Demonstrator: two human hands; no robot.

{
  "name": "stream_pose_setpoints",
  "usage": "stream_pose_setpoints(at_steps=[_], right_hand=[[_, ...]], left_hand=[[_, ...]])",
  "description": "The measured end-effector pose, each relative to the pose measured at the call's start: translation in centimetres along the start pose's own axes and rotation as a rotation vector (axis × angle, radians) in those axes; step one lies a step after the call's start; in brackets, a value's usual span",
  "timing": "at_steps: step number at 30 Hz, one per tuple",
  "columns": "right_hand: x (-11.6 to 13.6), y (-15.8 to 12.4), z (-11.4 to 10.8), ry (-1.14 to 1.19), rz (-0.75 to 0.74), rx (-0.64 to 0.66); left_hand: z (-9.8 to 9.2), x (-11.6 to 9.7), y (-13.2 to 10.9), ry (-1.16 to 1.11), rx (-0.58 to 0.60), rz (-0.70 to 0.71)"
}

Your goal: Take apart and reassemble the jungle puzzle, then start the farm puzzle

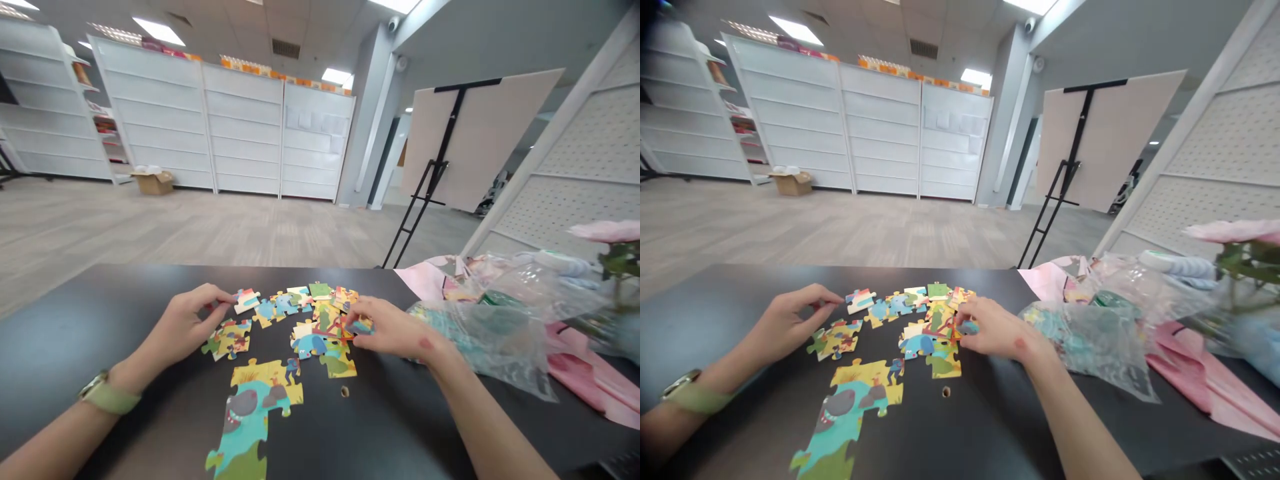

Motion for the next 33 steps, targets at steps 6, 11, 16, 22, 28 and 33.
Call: stream_pose_setpoints(at_steps=[6, 11, 16, 22, 28, 33], right_hand=[[2.6, -2.8, 2.9, 0.056, -0.040, 0.074], [1.8, -8.8, 5.4, 0.057, -0.035, -0.052], [3.0, -10.8, 6.3, 0.087, -0.004, -0.063], [9.8, -7.9, 7.4, 0.103, -0.251, -0.126], [11.7, -7.1, 8.7, 0.118, -0.328, -0.221], [11.6, -7.2, 8.8, 0.079, -0.369, -0.234]], left_hand=[[0.3, -0.6, 0.0, 0.001, 0.031, 0.003], [1.5, -4.6, -0.4, -0.113, 0.216, 0.148], [3.2, -8.5, -1.6, -0.214, 0.432, 0.241], [3.5, -8.0, -2.0, -0.237, 0.469, 0.247], [3.5, -7.8, -2.1, -0.267, 0.488, 0.262], [4.3, -8.9, -2.8, -0.305, 0.552, 0.304]])
Point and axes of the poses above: each hand's wrist, its own y-axis towards the middle knuckle, its own z-axis out of the palm, x = y × z, the point moved 6 cm from there along y, towards the middle knuckle, and after that the axes turned 3 degrees about -x, right-handed, at the moved point
